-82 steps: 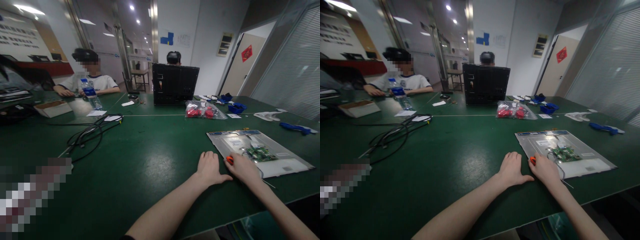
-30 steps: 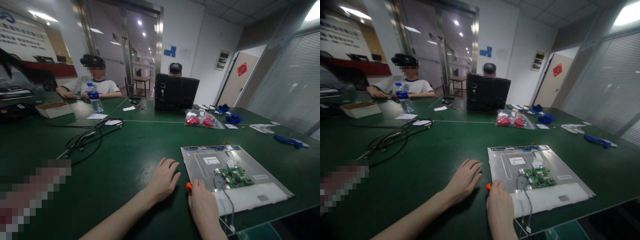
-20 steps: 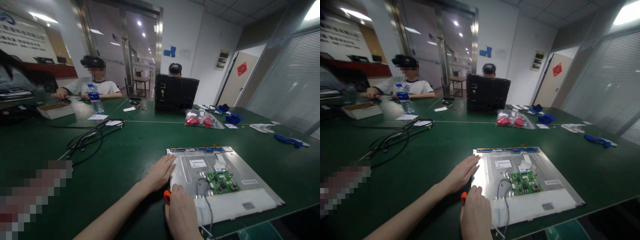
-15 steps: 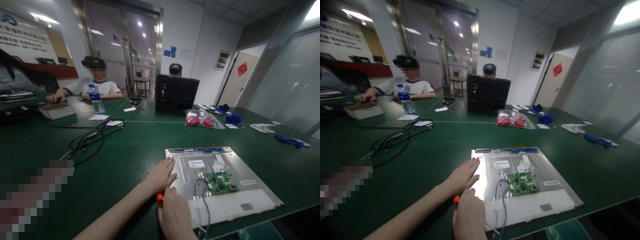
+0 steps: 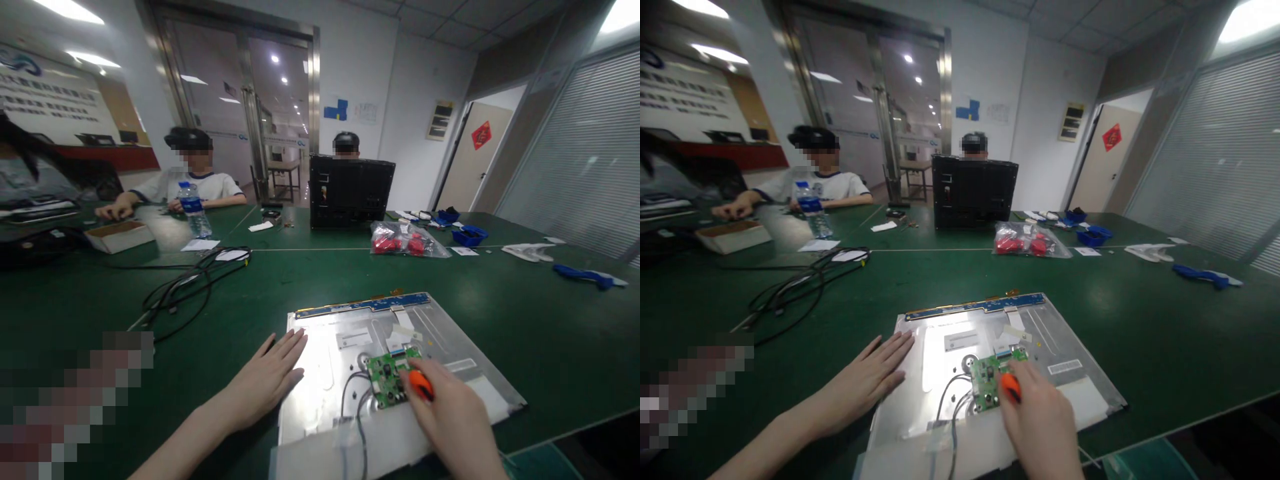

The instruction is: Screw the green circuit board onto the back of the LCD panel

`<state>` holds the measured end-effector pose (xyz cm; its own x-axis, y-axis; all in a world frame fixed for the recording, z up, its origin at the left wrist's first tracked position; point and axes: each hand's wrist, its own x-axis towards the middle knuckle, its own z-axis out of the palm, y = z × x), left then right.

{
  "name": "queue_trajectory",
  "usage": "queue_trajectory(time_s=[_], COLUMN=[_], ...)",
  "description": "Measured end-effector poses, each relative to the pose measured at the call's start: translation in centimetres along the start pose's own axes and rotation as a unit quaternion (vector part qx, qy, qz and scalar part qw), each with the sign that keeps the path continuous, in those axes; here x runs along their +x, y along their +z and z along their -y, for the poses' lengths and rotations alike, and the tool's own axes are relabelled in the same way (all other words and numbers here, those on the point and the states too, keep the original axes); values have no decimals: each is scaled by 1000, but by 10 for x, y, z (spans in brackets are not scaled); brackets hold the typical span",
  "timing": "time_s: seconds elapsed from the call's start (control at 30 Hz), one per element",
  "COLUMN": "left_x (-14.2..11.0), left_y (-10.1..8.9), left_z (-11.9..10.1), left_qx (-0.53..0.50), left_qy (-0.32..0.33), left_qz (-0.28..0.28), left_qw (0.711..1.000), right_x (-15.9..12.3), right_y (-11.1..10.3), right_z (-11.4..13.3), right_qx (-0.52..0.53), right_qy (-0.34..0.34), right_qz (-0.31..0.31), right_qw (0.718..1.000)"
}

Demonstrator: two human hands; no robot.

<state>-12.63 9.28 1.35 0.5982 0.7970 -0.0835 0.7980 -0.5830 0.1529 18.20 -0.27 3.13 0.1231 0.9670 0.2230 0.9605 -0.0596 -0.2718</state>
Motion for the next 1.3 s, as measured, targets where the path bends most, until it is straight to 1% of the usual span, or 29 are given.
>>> queue_trajectory(time_s=[0.07, 0.1, 0.13, 0.17, 0.23, 0.3, 0.4, 0.43, 0.47, 0.6, 0.8, 0.87, 0.9, 1.0, 1.07, 1.13, 1.17, 1.23, 1.27, 1.3], left_x=[-12, -18, -23, -27, -35, -39, -40, -38, -36, -25, -6, 1, 5, 13, 16, 18, 18, 18, 17, 17], left_y=[2, 4, 5, 6, 6, 0, -14, -19, -23, -34, -43, -46, -47, -47, -44, -40, -38, -34, -33, -31], left_z=[13, 20, 26, 32, 41, 43, 32, 26, 20, 2, -3, -3, -2, 2, 7, 13, 16, 21, 23, 25], left_qx=[1, -2, -5, -8, -18, -23, -2, 15, 32, 89, 92, 93, 90, 37, -12, -54, -72, -103, -115, -127], left_qy=[-13, -16, -15, -14, -21, -40, -102, -122, -135, -169, -222, -213, -195, -111, -68, -41, -30, -13, -6, 0], left_qz=[-1, -7, -16, -22, -25, -22, 10, 19, 17, -6, -18, -23, -25, -19, -19, -25, -29, -38, -40, -42], left_qw=[1000, 1000, 1000, 1000, 999, 999, 995, 992, 990, 982, 971, 972, 976, 993, 997, 997, 996, 994, 993, 991], right_x=[10, 12, 14, 14, 10, 3, -6, -8, -10, -18, -28, -30, -30, -30, -27, -21, -16, -2, 7, 17], right_y=[-1, 0, 1, 3, 7, 10, 14, 15, 17, 23, 30, 33, 34, 36, 32, 21, 14, -7, -18, -29], right_z=[-36, -50, -61, -68, -74, -71, -60, -57, -53, -44, -32, -27, -25, -21, -20, -18, -16, -8, -2, 5], right_qx=[-44, -63, -78, -89, -101, -107, -102, -97, -91, -82, -86, -91, -95, -102, -88, -54, -19, 106, 185, 259], right_qy=[55, 72, 89, 104, 121, 126, 118, 111, 104, 97, 100, 101, 100, 96, 93, 85, 72, 24, 3, -13], right_qz=[26, 31, 22, 19, 41, 72, 107, 110, 108, 106, 99, 111, 118, 129, 128, 107, 101, 84, 63, 58], right_qw=[997, 995, 993, 990, 987, 984, 982, 983, 985, 986, 986, 984, 983, 982, 984, 989, 992, 991, 981, 964])
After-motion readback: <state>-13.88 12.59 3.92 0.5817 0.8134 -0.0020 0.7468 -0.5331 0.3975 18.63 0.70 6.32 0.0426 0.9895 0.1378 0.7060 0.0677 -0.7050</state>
